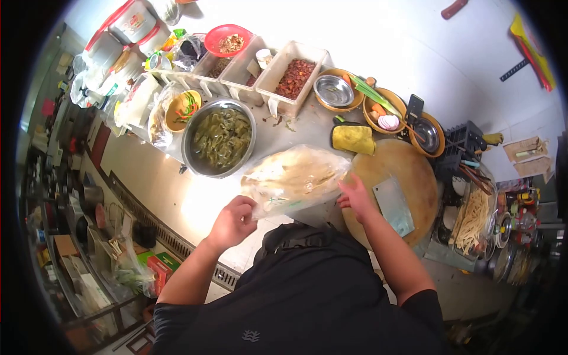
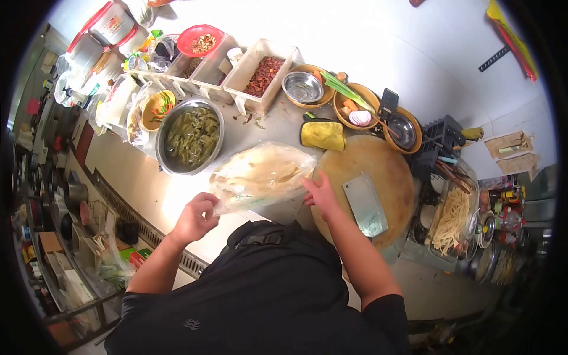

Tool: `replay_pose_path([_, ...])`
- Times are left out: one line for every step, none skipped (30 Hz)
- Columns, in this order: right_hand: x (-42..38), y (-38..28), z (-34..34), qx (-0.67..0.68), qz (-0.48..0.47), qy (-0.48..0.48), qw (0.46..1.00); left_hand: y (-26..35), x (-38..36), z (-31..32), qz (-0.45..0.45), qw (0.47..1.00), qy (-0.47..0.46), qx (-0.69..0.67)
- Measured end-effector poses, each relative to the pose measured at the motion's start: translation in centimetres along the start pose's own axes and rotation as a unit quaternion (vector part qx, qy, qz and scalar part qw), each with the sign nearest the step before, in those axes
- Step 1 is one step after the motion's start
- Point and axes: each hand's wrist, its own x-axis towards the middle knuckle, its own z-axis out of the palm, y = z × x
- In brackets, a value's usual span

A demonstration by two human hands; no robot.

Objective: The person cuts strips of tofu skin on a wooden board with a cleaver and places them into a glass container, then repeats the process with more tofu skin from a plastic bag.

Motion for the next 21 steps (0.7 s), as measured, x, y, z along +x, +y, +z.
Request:
replay_pose_path([1.1,0.0,0.2,-0.002,0.000,-0.001,1.000,-0.1,-0.1,0.3,-0.026,0.998,-0.024,-0.057])
replay_pose_path([2.5,0.3,0.3,-0.026,-0.007,-0.029,0.999,-0.3,-0.2,0.6,-0.051,0.991,-0.048,-0.115])
replay_pose_path([3.4,0.8,0.1,-0.050,-0.013,-0.056,0.997,-1.2,-0.4,1.5,-0.039,0.991,-0.027,-0.127])
replay_pose_path([3.4,0.4,0.1,-0.053,-0.015,-0.057,0.997,-0.9,-0.2,1.5,-0.039,0.991,-0.023,-0.128])
replay_pose_path([3.2,0.2,0.2,-0.049,-0.044,-0.007,0.998,-0.4,0.0,1.4,-0.128,0.979,-0.039,-0.154])
replay_pose_path([3.0,0.0,0.3,-0.044,-0.072,0.041,0.996,-0.3,-0.1,1.2,-0.216,0.958,-0.053,-0.179])
replay_pose_path([2.6,-0.4,0.0,-0.048,-0.074,0.033,0.996,-1.7,-0.5,1.8,-0.189,0.961,-0.032,-0.201])
replay_pose_path([2.0,-1.0,-0.4,-0.064,-0.149,0.067,0.985,-1.3,-0.3,1.4,-0.193,0.960,-0.024,-0.202])
replay_pose_path([1.5,-1.6,-0.4,-0.078,-0.222,0.099,0.967,-0.7,0.2,1.2,-0.181,0.967,-0.016,-0.181])
replay_pose_path([0.6,-2.8,0.4,-0.079,-0.222,0.091,0.967,-0.2,0.8,1.1,-0.168,0.973,-0.009,-0.158])
replay_pose_path([-0.5,-4.2,1.0,-0.020,-0.248,0.084,0.965,-0.1,1.3,1.4,-0.147,0.974,-0.008,-0.170])
replay_pose_path([-0.9,-4.9,1.6,0.040,-0.274,0.077,0.958,0.1,1.9,1.5,-0.148,0.975,-0.004,-0.168])
replay_pose_path([-0.4,-4.4,0.9,0.019,-0.276,0.052,0.960,0.9,2.9,1.1,-0.127,0.975,-0.046,-0.175])
replay_pose_path([0.2,-3.5,0.8,0.018,-0.278,0.049,0.959,1.3,3.6,0.9,-0.105,0.973,-0.090,-0.182])
replay_pose_path([1.0,-2.6,0.5,-0.072,-0.277,0.001,0.958,0.5,3.9,1.8,-0.109,0.952,-0.092,-0.271])
replay_pose_path([0.9,-2.8,0.6,-0.162,-0.273,-0.045,0.947,0.5,4.1,1.8,-0.107,0.952,-0.091,-0.273])
replay_pose_path([0.7,-2.7,0.6,-0.165,-0.273,-0.040,0.947,0.5,4.5,1.7,-0.077,0.933,-0.072,-0.344])
replay_pose_path([0.5,-2.4,0.6,-0.234,-0.255,-0.027,0.938,0.5,4.8,1.9,-0.046,0.907,-0.055,-0.414])
replay_pose_path([0.0,-2.5,0.8,-0.302,-0.234,-0.013,0.924,0.4,5.0,2.1,-0.025,0.897,-0.021,-0.442])
replay_pose_path([-0.3,-2.5,0.8,-0.304,-0.231,-0.006,0.924,0.2,5.0,1.9,-0.023,0.895,-0.027,-0.446])
replay_pose_path([-0.5,-2.6,0.8,-0.277,-0.243,0.009,0.930,-0.1,4.9,1.4,-0.012,0.885,-0.010,-0.466])
